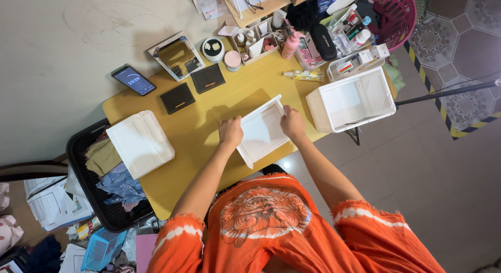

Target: The person assembles two white plastic storage containers by folding and interlocking their side panels. They then place a metal grid insert into one container and set it aside, before repeating the assembly process with a second container.

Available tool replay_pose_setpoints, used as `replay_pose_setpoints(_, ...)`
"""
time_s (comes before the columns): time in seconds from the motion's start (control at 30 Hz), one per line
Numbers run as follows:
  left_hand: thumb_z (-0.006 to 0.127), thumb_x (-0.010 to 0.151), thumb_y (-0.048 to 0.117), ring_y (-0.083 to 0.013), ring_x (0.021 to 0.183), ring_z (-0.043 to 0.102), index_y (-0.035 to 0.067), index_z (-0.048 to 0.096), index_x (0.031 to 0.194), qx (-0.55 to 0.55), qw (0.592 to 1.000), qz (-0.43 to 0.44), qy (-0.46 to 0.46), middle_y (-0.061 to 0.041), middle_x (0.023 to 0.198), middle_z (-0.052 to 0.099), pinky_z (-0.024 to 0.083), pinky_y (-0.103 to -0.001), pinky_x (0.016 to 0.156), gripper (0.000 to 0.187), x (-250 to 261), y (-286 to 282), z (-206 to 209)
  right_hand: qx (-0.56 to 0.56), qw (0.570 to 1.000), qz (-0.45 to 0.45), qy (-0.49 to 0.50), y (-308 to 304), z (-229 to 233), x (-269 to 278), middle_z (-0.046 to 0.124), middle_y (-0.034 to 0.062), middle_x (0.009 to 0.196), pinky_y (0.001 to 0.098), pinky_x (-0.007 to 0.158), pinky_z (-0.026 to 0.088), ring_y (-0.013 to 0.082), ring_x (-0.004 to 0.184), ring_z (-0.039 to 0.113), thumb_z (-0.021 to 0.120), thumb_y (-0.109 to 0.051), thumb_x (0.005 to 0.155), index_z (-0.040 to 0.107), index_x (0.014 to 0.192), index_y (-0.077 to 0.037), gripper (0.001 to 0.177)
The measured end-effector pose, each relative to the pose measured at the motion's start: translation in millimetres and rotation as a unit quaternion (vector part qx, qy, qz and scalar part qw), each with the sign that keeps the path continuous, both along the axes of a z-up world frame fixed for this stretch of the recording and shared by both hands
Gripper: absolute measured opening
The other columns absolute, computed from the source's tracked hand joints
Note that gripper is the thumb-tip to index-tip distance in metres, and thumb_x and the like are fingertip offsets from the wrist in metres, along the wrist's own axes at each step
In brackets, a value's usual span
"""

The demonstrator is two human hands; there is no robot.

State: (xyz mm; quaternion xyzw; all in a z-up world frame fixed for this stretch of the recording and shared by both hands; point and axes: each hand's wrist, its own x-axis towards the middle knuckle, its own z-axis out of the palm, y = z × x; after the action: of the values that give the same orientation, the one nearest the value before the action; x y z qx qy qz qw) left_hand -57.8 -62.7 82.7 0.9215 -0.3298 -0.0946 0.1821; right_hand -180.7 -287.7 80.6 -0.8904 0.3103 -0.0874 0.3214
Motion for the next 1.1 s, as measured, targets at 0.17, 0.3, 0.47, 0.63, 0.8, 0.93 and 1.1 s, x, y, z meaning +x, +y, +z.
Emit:
replay_pose_setpoints(0.17,0.064,0.071,-0.005,-0.0397,0.085,0.071,0.007,0.068,0.089,0.079,0.996,0.015,0.043,-0.017,0.085,0.074,0.048,-0.050,0.084,0.022,-6,14,13,0.059,0.995,0.038,0.065,-11,9,11,0.073,0.0224,0.107,0.0479,0.087,0.055,0.0419,0.099,0.069,0.060,-0.006,0.083,0.070,0.116,-0.005,0.035)
replay_pose_setpoints(0.3,0.064,0.074,-0.002,-0.0370,0.094,0.070,0.008,0.068,0.097,0.137,0.988,0.027,0.071,-0.016,0.092,0.073,0.048,-0.048,0.088,0.025,-9,17,25,0.081,0.988,0.069,0.115,-13,9,17,0.073,0.0202,0.111,0.0461,0.090,0.054,0.0395,0.101,0.069,0.063,-0.010,0.082,0.070,0.121,-0.008,0.040)
replay_pose_setpoints(0.47,0.066,0.079,0.001,-0.0378,0.106,0.060,0.003,0.060,0.112,-0.103,0.993,0.005,-0.064,-0.017,0.112,0.064,0.047,-0.051,0.089,0.034,-21,-3,44,0.191,0.975,0.074,0.087,-22,-3,24,0.072,0.0163,0.124,0.0396,0.090,0.055,0.0314,0.098,0.072,0.065,-0.011,0.078,0.064,0.131,-0.004,0.053)
replay_pose_setpoints(0.63,0.068,0.087,0.008,-0.0390,0.110,0.059,0.000,0.059,0.118,-0.228,0.972,-0.050,-0.009,-0.018,0.119,0.060,0.049,-0.048,0.096,0.034,-49,-34,36,0.320,0.941,0.097,0.057,-40,-13,28,0.068,0.0148,0.133,0.0362,0.089,0.056,0.0251,0.104,0.069,0.065,-0.007,0.072,0.059,0.138,-0.003,0.067)
replay_pose_setpoints(0.8,0.069,0.092,0.018,-0.0329,0.115,0.064,0.000,0.061,0.126,-0.236,0.949,0.043,0.205,-0.017,0.124,0.065,0.052,-0.043,0.102,0.039,-59,-67,-31,0.393,0.908,0.143,0.041,-47,-23,29,0.068,0.0152,0.132,0.0350,0.095,0.052,0.0245,0.108,0.066,0.063,-0.005,0.070,0.056,0.143,-0.002,0.073)
replay_pose_setpoints(0.93,0.066,0.092,0.021,-0.0260,0.127,0.058,-0.002,0.048,0.140,-0.322,0.826,0.146,0.439,-0.016,0.138,0.058,0.051,-0.039,0.101,0.056,-54,-98,-87,0.432,0.885,0.171,0.019,-50,-26,32,0.066,0.0145,0.133,0.0345,0.098,0.050,0.0238,0.112,0.064,0.064,-0.008,0.071,0.053,0.144,-0.002,0.074)
replay_pose_setpoints(1.1,0.052,0.092,0.027,-0.0217,0.137,0.048,0.001,0.044,0.151,-0.418,0.754,0.105,0.496,-0.010,0.144,0.055,0.035,-0.036,0.115,0.064,-48,-115,-101,0.413,0.886,0.202,0.054,-57,-21,34,0.065,0.0136,0.130,0.0357,0.096,0.051,0.0251,0.110,0.061,0.064,-0.016,0.070,0.052,0.146,-0.002,0.078)
